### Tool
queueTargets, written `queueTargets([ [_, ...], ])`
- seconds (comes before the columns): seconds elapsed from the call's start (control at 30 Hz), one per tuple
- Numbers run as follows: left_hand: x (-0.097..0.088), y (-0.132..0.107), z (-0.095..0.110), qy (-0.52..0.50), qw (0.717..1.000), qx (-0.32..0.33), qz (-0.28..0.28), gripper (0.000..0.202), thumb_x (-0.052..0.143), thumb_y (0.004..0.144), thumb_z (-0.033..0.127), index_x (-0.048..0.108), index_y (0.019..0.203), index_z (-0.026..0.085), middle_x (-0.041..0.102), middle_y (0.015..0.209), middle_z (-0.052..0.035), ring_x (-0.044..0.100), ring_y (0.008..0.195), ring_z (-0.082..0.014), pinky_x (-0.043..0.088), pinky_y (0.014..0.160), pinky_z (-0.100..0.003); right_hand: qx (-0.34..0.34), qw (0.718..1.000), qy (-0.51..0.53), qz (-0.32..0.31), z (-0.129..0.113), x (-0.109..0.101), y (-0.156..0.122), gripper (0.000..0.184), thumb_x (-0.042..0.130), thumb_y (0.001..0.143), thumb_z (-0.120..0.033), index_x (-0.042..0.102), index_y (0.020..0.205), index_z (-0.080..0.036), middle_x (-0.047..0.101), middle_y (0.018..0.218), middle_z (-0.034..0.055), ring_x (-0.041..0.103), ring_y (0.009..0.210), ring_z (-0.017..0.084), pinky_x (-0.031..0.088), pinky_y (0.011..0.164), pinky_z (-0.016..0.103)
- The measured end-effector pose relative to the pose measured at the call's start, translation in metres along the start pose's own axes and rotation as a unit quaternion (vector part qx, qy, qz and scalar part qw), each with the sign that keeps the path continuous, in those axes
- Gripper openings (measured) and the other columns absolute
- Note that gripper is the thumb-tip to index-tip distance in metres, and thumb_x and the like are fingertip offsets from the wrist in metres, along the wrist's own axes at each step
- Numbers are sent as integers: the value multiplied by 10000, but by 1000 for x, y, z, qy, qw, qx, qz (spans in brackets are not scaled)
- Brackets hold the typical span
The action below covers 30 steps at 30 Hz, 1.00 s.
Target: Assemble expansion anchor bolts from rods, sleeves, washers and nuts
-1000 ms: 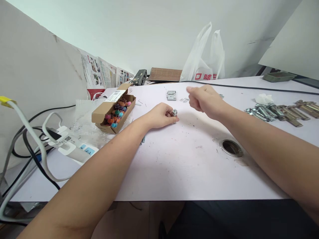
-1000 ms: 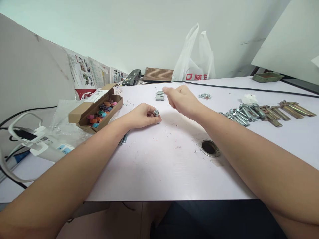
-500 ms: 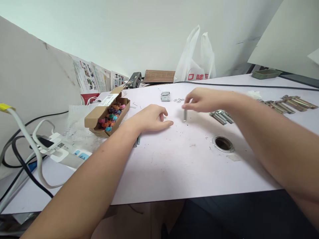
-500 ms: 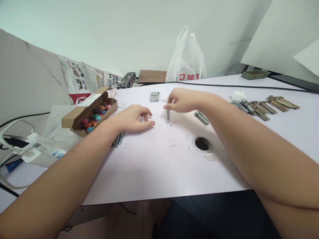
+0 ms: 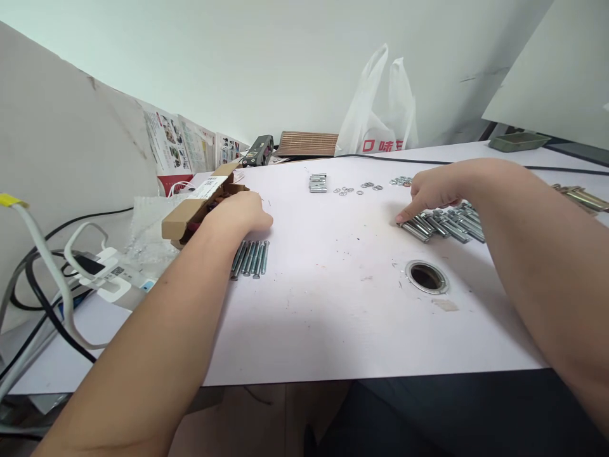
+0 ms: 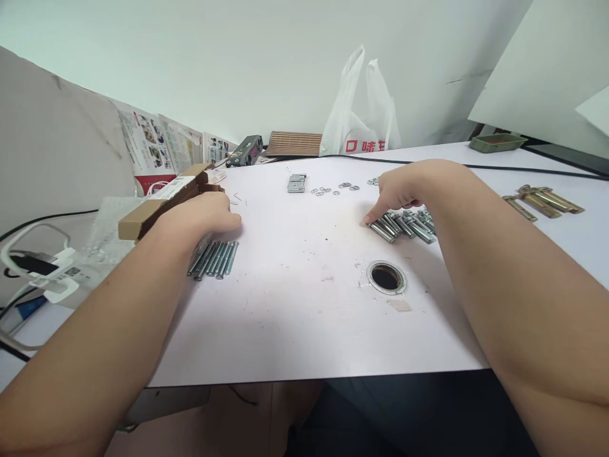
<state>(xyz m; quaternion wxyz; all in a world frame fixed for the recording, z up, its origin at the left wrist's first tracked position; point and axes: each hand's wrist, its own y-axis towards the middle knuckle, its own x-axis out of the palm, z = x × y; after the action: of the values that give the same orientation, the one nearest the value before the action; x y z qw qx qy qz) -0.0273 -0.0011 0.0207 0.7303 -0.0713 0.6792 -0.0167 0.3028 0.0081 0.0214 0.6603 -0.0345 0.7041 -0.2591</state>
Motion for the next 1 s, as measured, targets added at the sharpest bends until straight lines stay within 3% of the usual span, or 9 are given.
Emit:
queueTargets([
  [0.07,-4,-7,6,58,997,-45,-18,447,692,620,414,722,965,131,705,939,-219,660,798,-371,502,695,-450,-1,1000,12,13,-1,-1,-5,481,844,681,-548,700,958,-183,663,1011,154,620,953,343,448,744,446],
  [0.17,-8,-16,12,88,993,-49,-58,587,685,629,471,710,1118,147,698,1062,-229,658,857,-400,510,713,-487,-46,995,16,90,-4,-1,-2,476,756,759,-593,665,973,-177,669,1064,158,624,922,333,472,757,459],
  [0.27,-9,-15,9,116,985,-31,-122,631,715,600,456,701,1154,154,671,1142,-245,644,890,-425,505,734,-527,-62,982,50,171,-8,2,9,432,672,814,-592,660,886,-166,668,1002,168,634,907,343,486,744,468],
  [0.37,-6,-9,2,147,979,2,-139,560,705,621,478,727,1098,185,638,1231,-240,620,982,-459,488,789,-557,-43,974,79,207,-9,6,23,346,642,839,-513,657,828,-168,664,943,164,641,901,348,491,719,452],
  [0.5,0,1,-4,156,977,39,-140,500,671,663,528,743,1033,200,641,1231,-228,587,1053,-486,462,823,-572,-25,972,85,219,-10,14,42,233,643,839,-406,658,798,-177,671,921,148,644,919,335,488,733,432],
  [0.6,4,6,-6,144,977,62,-144,478,649,691,549,744,1005,201,688,1131,-209,622,963,-431,457,806,-540,-37,969,90,229,-13,21,56,210,660,831,-386,680,840,-177,680,983,157,641,971,341,491,762,433],
  [0.77,-2,1,-4,58,976,122,-172,478,650,680,626,760,922,228,733,978,-131,649,821,-314,454,762,-436,-80,961,111,242,-18,31,79,430,697,805,-436,686,1144,-173,655,1213,185,630,1050,344,501,811,445],
  [0.87,-8,-8,-1,-4,958,181,-223,495,762,590,551,759,1012,291,718,1088,-62,650,860,-253,452,734,-332,-106,959,125,231,-16,34,89,346,701,807,-403,729,1062,-170,698,1103,161,650,962,302,504,801,408],
  [1.0,-8,-10,0,22,947,191,-258,462,785,582,479,753,1011,311,694,1122,-35,644,825,-223,432,682,-302,-121,956,148,221,-14,35,94,238,707,814,-369,754,942,-173,714,983,133,648,868,264,504,788,385],
])
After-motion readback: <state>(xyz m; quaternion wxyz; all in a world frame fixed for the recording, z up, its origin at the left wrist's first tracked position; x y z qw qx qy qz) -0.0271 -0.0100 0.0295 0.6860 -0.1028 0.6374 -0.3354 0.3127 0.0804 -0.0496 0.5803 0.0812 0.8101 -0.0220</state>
